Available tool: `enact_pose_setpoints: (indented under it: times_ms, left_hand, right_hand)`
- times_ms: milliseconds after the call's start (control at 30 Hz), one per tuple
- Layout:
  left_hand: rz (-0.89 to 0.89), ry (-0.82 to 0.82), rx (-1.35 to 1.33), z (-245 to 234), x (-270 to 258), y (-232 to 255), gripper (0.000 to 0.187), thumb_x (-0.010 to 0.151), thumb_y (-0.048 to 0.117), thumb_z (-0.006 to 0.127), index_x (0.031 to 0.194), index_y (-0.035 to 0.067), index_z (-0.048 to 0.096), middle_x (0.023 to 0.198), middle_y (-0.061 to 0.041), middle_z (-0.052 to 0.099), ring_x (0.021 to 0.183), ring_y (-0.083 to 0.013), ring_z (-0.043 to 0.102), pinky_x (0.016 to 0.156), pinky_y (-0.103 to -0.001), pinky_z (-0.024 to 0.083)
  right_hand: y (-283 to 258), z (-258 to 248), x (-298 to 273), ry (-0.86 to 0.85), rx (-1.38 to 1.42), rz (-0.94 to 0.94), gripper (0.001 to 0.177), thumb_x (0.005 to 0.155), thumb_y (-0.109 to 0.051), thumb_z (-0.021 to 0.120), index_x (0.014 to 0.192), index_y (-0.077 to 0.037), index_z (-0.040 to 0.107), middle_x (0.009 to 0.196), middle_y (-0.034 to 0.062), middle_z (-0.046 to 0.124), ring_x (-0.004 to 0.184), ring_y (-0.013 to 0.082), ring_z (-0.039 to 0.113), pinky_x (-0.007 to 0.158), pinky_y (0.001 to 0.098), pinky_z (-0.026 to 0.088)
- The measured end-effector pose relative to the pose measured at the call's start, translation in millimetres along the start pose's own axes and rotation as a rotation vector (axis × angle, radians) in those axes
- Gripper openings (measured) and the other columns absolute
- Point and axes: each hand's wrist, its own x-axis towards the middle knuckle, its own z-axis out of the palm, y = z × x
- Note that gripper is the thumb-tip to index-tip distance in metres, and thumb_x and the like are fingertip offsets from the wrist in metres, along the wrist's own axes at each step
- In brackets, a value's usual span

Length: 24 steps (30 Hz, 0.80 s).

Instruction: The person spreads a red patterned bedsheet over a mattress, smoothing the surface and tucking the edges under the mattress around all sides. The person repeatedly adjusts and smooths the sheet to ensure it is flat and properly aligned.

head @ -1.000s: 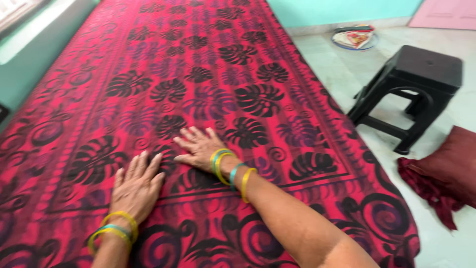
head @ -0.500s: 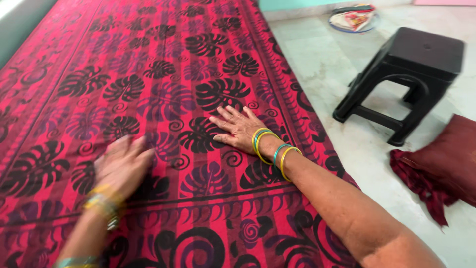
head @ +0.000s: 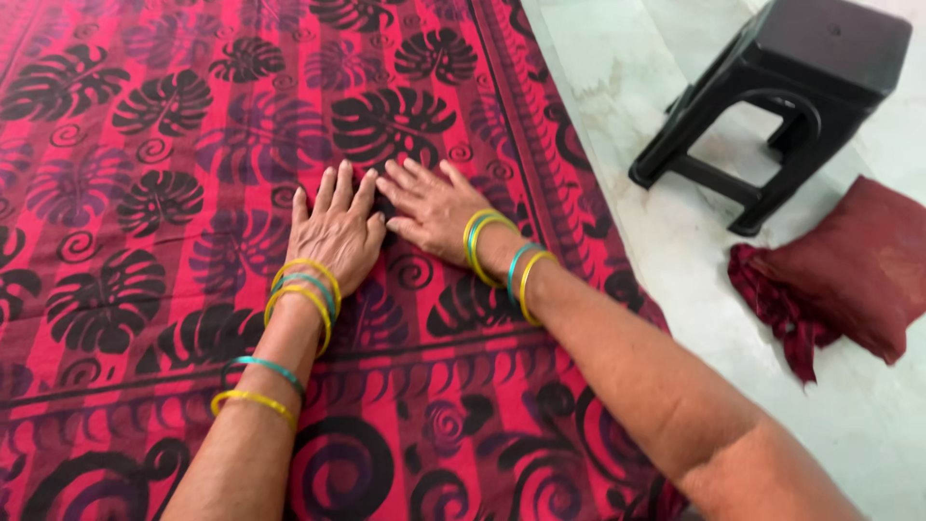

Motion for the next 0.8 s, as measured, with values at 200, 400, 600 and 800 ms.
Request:
enact_pose_setpoints:
  times_ms: [200, 400, 600, 800]
  left_hand:
    - [0.068, 0.048, -0.035, -2, 1, -3, 0.063, 0.098, 0.035, 0.046, 0.154, 0.007, 0.042, 0.162, -0.019, 0.036, 0.15, -0.0358, 0.031, 0.117, -0.063, 0.022]
    - [0.174, 0.071, -0.069, 1, -8, -7, 0.062, 0.096, 0.032, 0.048, 0.15, 0.003, 0.047, 0.159, -0.021, 0.041, 0.148, -0.0361, 0.034, 0.118, -0.06, 0.024]
    - [0.191, 0.072, -0.075, 0, -10, -6, 0.062, 0.096, 0.033, 0.051, 0.15, 0.003, 0.047, 0.158, -0.022, 0.041, 0.148, -0.0364, 0.034, 0.119, -0.059, 0.024]
    - [0.169, -0.008, -0.096, -5, -25, 4, 0.063, 0.095, 0.034, 0.052, 0.15, 0.005, 0.045, 0.16, -0.02, 0.039, 0.15, -0.0355, 0.031, 0.12, -0.057, 0.023]
  right_hand:
    - [2, -8, 2, 0.062, 0.042, -0.032, 0.062, 0.104, -0.044, 0.049, 0.156, -0.01, 0.042, 0.164, 0.0123, 0.036, 0.154, 0.0275, 0.029, 0.119, 0.0552, 0.025]
    - [-4, -12, -6, 0.121, 0.075, -0.021, 0.049, 0.106, -0.033, 0.05, 0.147, -0.006, 0.056, 0.159, 0.0133, 0.047, 0.146, 0.0272, 0.043, 0.119, 0.0468, 0.031]
    - [-6, -13, -10, 0.183, 0.103, -0.05, 0.047, 0.103, -0.03, 0.056, 0.142, -0.005, 0.06, 0.153, 0.0139, 0.054, 0.141, 0.0273, 0.05, 0.117, 0.0428, 0.037]
    - [6, -4, -4, 0.173, 0.117, -0.142, 0.047, 0.101, -0.029, 0.058, 0.142, -0.005, 0.06, 0.153, 0.0141, 0.054, 0.143, 0.0283, 0.049, 0.116, 0.0427, 0.039]
